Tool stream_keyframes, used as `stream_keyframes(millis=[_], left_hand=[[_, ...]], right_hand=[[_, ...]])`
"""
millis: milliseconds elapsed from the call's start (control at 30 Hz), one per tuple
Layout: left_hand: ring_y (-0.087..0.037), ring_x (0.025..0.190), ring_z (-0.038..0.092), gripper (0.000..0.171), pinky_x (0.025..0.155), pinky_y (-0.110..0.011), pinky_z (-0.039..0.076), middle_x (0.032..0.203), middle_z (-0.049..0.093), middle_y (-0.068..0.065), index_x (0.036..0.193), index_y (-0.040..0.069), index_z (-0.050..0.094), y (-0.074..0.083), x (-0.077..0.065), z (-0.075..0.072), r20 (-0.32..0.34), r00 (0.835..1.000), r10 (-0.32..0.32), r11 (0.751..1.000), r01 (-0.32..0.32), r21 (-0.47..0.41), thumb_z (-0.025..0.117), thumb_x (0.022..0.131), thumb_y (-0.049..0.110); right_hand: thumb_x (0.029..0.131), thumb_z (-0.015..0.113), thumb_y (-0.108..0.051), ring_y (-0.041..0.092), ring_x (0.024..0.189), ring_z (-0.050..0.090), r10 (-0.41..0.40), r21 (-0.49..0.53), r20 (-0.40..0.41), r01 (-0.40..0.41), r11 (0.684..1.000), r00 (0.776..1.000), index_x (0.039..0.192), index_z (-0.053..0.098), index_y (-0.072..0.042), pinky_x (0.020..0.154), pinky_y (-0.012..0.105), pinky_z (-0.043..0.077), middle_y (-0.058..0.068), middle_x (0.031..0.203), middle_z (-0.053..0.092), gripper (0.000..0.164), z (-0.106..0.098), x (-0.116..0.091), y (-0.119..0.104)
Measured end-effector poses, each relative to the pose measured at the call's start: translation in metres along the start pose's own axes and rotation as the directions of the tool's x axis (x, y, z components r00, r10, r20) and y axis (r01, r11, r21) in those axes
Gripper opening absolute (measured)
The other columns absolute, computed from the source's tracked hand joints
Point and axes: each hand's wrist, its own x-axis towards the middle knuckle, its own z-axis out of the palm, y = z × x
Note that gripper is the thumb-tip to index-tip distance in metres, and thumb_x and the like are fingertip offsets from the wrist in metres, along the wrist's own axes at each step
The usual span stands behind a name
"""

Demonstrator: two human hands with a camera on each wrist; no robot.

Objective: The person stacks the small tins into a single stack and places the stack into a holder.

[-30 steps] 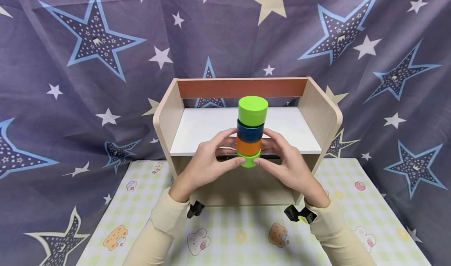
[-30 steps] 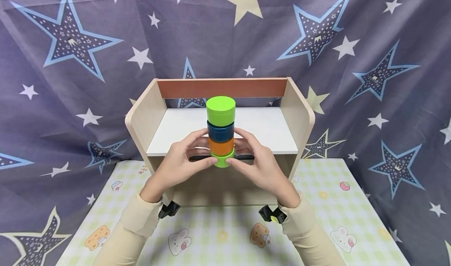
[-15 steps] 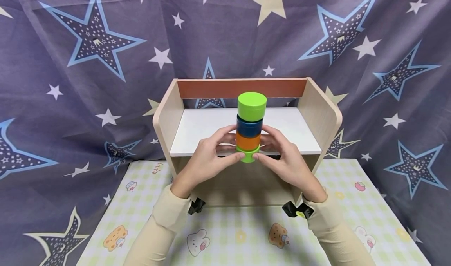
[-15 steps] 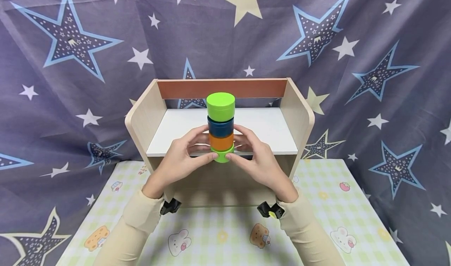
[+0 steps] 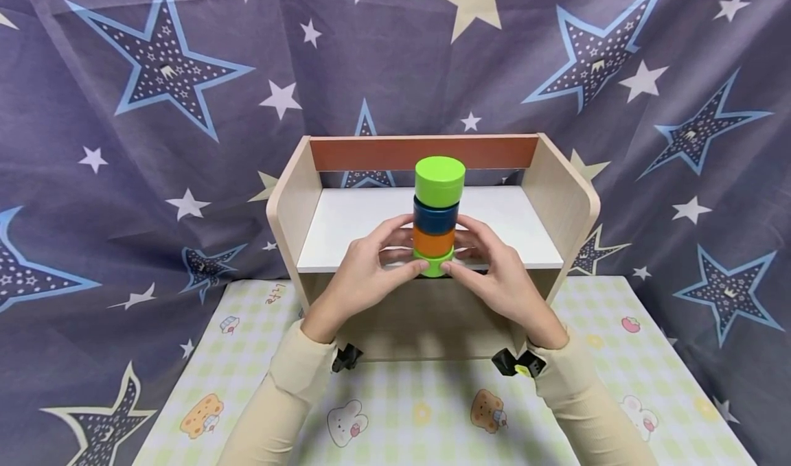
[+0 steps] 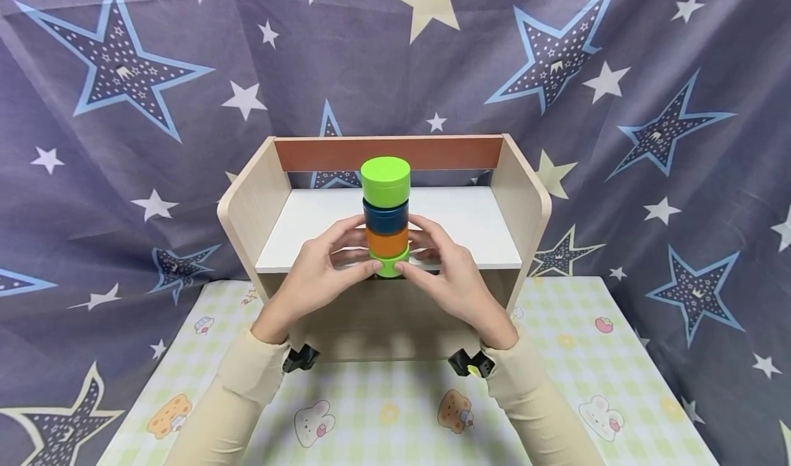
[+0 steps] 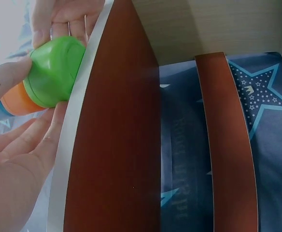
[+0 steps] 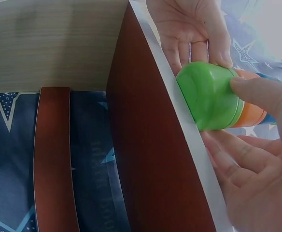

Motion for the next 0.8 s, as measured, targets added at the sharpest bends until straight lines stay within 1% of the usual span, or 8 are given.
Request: stream_keyframes(millis=[133, 400, 500, 633, 800], left_hand=[[-0.016, 0.108, 0.066, 0.065, 0.09, -0.028, 0.056, 0.124, 0.066, -0.006, 0.146, 0.015, 0.049, 0.0001, 0.0012, 0.0004, -0.014, 1.0, -0.024, 1.0, 0.024, -0.006, 0.079, 0.089, 0.016], [-0.017, 0.112, 0.064, 0.066, 0.091, -0.028, 0.055, 0.124, 0.063, -0.006, 0.146, 0.013, 0.049, -0.0028, 0.0044, 0.0022, -0.05, 0.996, -0.069, 0.997, 0.068, -0.025, 0.081, 0.087, 0.015], [-0.017, 0.11, 0.064, 0.066, 0.09, -0.028, 0.056, 0.119, 0.063, -0.006, 0.145, 0.011, 0.049, -0.0037, 0.0051, 0.0024, -0.066, 0.994, -0.084, 0.996, 0.082, -0.025, 0.081, 0.087, 0.014], [-0.018, 0.103, 0.066, 0.064, 0.087, -0.028, 0.057, 0.109, 0.063, -0.008, 0.143, 0.007, 0.05, -0.0037, 0.0057, 0.0024, -0.091, 0.992, -0.088, 0.996, 0.087, -0.016, 0.081, 0.087, 0.012], [-0.017, 0.098, 0.066, 0.063, 0.085, -0.027, 0.058, 0.105, 0.064, -0.007, 0.142, 0.008, 0.051, -0.0032, 0.0061, 0.0023, -0.105, 0.991, -0.089, 0.995, 0.092, 0.024, 0.081, 0.087, 0.014]], right_hand=[[0.089, 0.077, -0.006, 0.016, 0.109, 0.065, -0.003, -0.011, -0.011, 0.003, 1.0, 1.0, 0.15, 0.042, -0.014, 0.09, 0.035, 0.056, 0.006, 0.129, 0.065, 0.07, 0.0008, 0.0009, 0.0006], [0.088, 0.077, -0.002, 0.022, 0.108, 0.067, 0.006, 0.059, -0.049, -0.003, 0.998, 0.999, 0.149, 0.04, -0.012, 0.088, 0.032, 0.058, 0.011, 0.127, 0.065, 0.073, 0.0043, 0.0028, 0.0013], [0.086, 0.078, 0.0, 0.021, 0.107, 0.066, 0.011, 0.073, -0.074, -0.005, 0.997, 0.997, 0.148, 0.041, -0.01, 0.088, 0.032, 0.058, 0.011, 0.122, 0.065, 0.072, 0.0058, 0.0043, 0.0015], [0.084, 0.079, 0.003, 0.023, 0.103, 0.065, 0.011, 0.089, -0.105, -0.001, 0.996, 0.994, 0.145, 0.044, -0.007, 0.085, 0.032, 0.059, 0.012, 0.113, 0.064, 0.071, 0.0077, 0.0063, 0.0023], [0.082, 0.08, 0.003, 0.024, 0.094, 0.065, 0.011, 0.07, -0.138, -0.001, 0.998, 0.99, 0.142, 0.046, -0.005, 0.081, 0.032, 0.06, 0.014, 0.102, 0.062, 0.07, 0.0091, 0.0072, 0.0033]])
